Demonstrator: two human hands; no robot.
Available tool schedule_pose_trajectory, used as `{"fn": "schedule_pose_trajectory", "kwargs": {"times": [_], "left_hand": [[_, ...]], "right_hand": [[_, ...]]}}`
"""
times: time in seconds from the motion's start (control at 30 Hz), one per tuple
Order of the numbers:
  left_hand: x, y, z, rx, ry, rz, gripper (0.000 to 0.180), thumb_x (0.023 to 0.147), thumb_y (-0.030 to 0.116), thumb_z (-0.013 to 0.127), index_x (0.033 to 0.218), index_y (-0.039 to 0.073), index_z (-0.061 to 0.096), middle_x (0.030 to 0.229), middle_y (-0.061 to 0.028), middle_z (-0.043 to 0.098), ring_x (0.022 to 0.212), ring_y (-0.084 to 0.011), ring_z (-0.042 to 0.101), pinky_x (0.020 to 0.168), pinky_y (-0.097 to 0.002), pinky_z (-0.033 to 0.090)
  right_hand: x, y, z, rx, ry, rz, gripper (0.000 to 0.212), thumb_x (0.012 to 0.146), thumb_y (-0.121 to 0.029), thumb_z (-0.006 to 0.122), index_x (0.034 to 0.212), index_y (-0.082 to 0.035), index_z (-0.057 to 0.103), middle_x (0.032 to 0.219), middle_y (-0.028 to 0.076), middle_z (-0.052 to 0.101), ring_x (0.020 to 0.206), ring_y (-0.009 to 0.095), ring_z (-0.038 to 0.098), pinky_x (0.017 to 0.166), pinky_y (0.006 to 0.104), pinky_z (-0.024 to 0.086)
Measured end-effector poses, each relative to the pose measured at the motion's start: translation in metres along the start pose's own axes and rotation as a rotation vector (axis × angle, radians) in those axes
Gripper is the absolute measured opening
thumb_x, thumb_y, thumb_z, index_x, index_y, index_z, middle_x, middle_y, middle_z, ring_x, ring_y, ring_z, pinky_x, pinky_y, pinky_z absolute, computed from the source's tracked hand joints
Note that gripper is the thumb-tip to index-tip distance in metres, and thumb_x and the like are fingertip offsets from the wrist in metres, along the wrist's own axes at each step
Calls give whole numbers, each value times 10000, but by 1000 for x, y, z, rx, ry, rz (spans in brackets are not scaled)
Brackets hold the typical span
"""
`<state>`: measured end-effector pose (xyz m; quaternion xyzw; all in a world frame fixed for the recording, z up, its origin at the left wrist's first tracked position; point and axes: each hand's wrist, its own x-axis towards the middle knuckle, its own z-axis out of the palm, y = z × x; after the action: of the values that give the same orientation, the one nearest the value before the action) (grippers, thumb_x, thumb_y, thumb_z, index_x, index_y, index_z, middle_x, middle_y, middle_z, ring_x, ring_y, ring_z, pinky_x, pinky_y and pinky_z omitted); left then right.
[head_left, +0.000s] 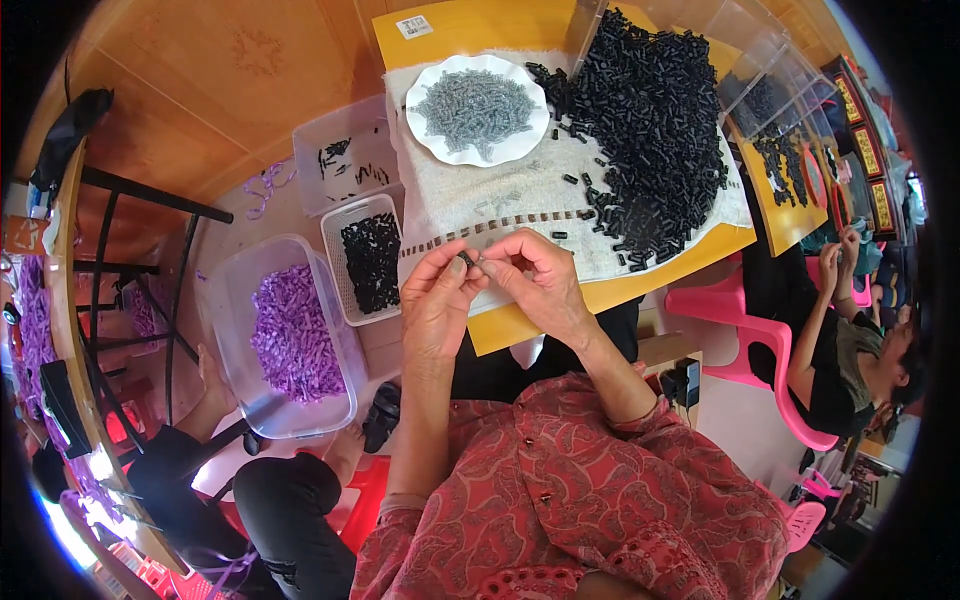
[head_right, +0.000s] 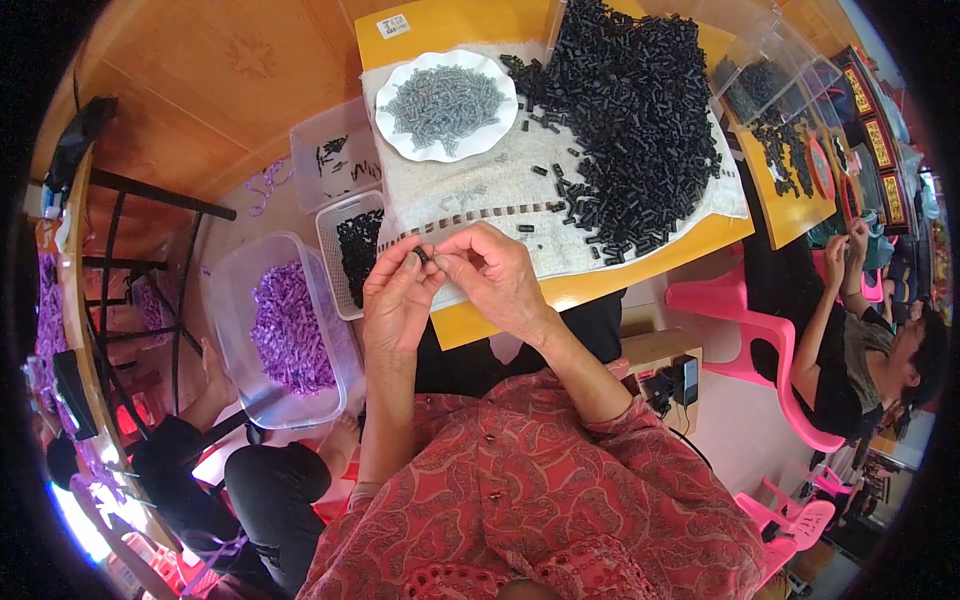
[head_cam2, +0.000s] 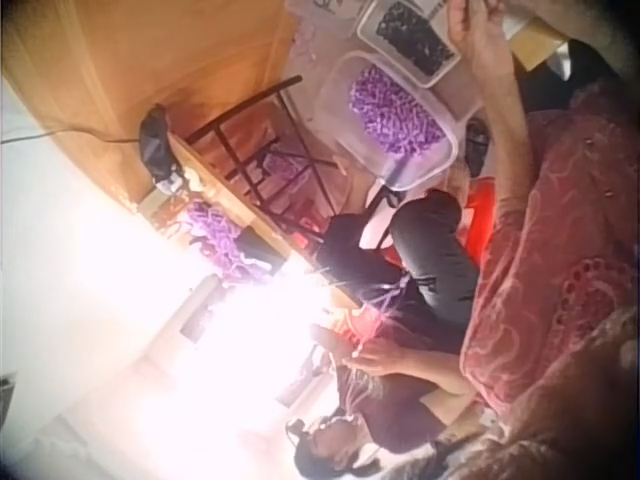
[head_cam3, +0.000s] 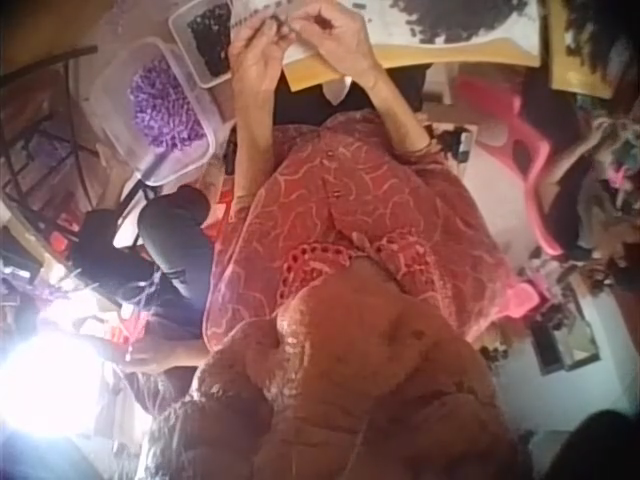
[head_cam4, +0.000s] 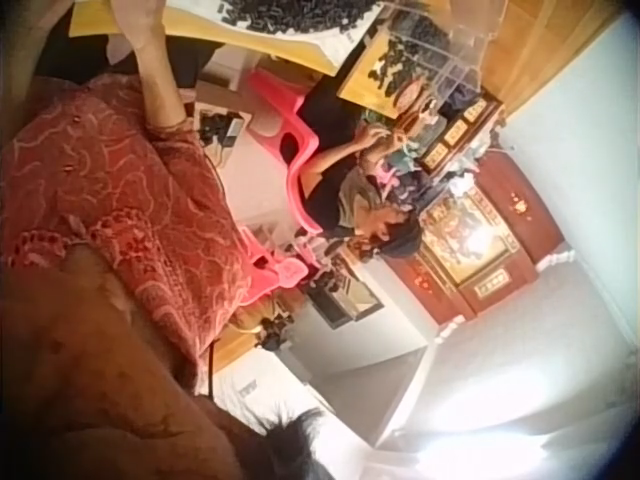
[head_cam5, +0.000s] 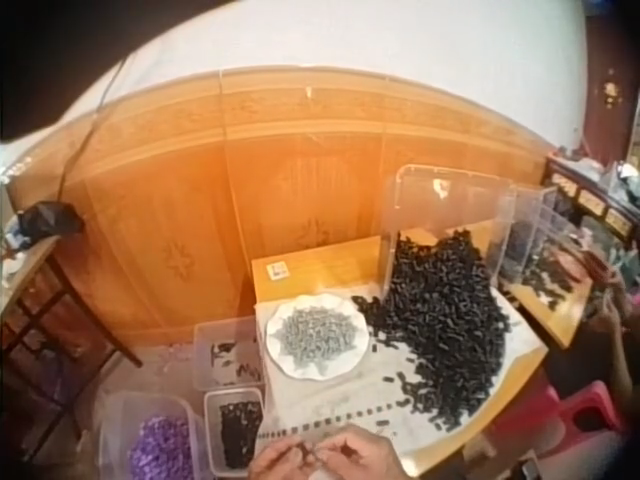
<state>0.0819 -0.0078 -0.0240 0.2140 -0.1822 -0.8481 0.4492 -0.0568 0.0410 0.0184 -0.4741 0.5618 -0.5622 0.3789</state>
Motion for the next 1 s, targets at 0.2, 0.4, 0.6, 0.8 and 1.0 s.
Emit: {"fn": "schedule_pose_trajectory", "kwargs": {"times": [0.2,0.4,0.6,0.8,1.0], "left_hand": [[1,-2,-1,-8,5,13,225,898,8,572,1120,2,608,1017,-111,655,851,-153,628,801,-316,520],[0,-2,-1,-2,-17,18,217,902,13,571,1114,9,613,1012,-99,653,860,-152,623,797,-323,518],[0,-2,-3,20,-40,3,239,925,36,534,1157,12,587,1031,-94,635,894,-159,601,852,-340,496],[1,-1,-1,-8,-2,10,221,915,40,565,1130,12,604,1010,-101,649,854,-152,618,796,-322,516],[0,-1,0,-63,19,-1,197,915,48,567,1104,8,606,1008,-119,644,798,-145,608,740,-306,531]], "right_hand": [[1,-5,1,-65,-11,-29,53,871,13,597,923,24,598,869,84,591,786,135,653,675,232,518],[0,-1,0,-36,-14,-40,64,870,13,595,932,27,585,882,89,592,796,144,658,680,240,522],[-1,-2,1,-73,-28,-39,63,869,13,596,928,30,581,887,94,594,808,152,664,683,239,523],[-1,-1,2,-53,-31,-54,63,872,20,593,932,30,579,889,91,593,818,145,663,689,236,525],[-4,-3,3,-3,-19,-37,52,883,29,578,935,32,576,897,77,597,820,127,656,695,227,526]]}}
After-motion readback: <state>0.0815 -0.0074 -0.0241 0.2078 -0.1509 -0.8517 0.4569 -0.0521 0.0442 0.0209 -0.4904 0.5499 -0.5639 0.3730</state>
